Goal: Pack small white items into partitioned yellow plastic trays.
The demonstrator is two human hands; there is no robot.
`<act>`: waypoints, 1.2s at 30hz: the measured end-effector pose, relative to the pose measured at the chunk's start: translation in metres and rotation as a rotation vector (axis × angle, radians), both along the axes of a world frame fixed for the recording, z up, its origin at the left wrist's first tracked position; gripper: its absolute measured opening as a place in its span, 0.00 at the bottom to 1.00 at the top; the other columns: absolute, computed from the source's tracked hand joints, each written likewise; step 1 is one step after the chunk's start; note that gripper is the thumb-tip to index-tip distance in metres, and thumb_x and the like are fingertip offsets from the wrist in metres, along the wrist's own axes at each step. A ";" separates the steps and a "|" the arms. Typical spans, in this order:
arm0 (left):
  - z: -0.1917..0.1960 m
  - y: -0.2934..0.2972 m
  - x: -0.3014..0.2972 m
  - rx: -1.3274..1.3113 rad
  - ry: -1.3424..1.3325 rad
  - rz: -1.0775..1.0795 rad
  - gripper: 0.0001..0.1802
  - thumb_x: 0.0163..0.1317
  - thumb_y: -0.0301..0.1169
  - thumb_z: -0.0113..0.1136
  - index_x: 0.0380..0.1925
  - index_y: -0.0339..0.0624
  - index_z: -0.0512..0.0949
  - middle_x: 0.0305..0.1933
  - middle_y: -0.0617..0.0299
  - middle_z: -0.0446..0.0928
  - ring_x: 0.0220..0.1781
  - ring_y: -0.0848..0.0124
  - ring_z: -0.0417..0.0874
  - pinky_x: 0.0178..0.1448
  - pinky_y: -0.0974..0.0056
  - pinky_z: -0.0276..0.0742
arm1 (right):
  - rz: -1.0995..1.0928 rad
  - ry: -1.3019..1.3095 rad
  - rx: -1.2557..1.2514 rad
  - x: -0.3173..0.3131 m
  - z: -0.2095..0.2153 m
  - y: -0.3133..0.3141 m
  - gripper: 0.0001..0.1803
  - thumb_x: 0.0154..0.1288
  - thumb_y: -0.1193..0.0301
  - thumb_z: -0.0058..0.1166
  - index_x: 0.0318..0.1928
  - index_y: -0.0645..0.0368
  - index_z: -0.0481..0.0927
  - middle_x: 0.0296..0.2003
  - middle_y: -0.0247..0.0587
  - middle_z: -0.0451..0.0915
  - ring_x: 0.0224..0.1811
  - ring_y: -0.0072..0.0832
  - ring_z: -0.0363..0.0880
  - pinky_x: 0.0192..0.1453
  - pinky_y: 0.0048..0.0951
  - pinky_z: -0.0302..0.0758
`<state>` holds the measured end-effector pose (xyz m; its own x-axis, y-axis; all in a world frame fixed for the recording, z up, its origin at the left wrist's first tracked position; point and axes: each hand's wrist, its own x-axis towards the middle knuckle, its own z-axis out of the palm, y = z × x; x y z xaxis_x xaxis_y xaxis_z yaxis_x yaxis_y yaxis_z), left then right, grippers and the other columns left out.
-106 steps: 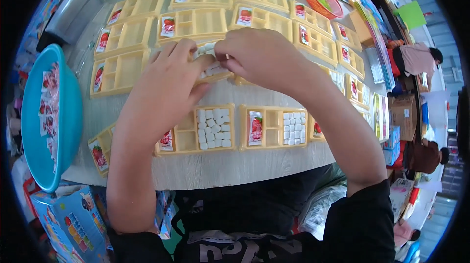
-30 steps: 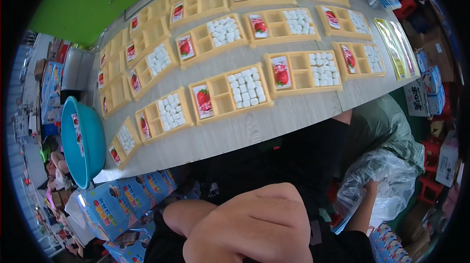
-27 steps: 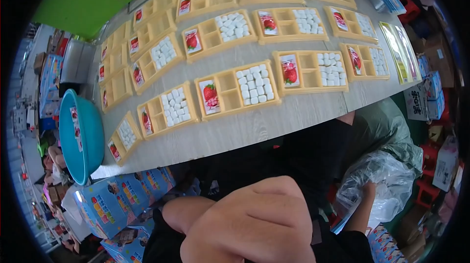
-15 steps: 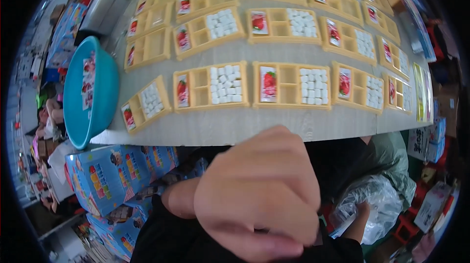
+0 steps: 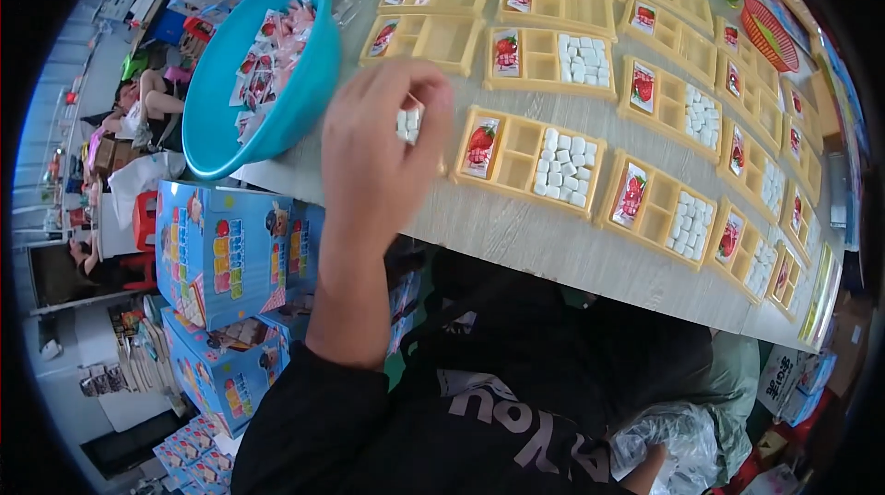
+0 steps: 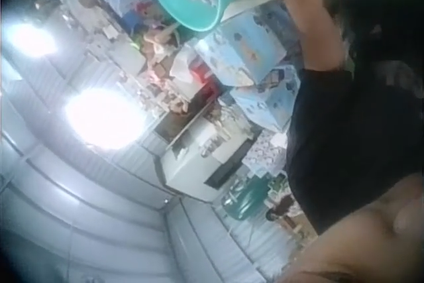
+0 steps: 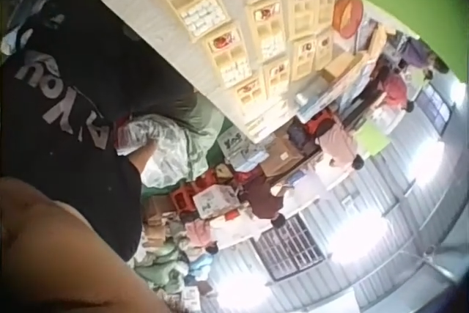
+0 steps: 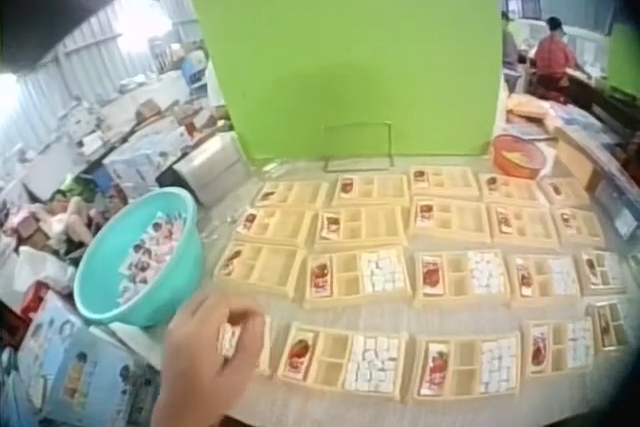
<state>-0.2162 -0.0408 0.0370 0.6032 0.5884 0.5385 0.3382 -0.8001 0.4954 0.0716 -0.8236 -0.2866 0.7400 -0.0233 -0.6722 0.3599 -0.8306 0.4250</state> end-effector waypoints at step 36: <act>-0.006 0.109 0.039 0.038 0.759 -0.028 0.40 0.59 0.35 0.73 0.71 0.40 0.69 0.72 0.40 0.70 0.75 0.44 0.68 0.79 0.49 0.62 | 0.180 0.159 0.218 -0.119 -0.031 -0.159 0.12 0.60 0.65 0.61 0.30 0.63 0.86 0.27 0.52 0.86 0.26 0.48 0.85 0.34 0.48 0.80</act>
<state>-0.1770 0.0687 0.0305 0.8304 0.5571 -0.0105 0.5548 -0.8251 0.1070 -0.0470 -0.9824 -0.3173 0.6043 0.2559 -0.7545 0.5572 -0.8126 0.1707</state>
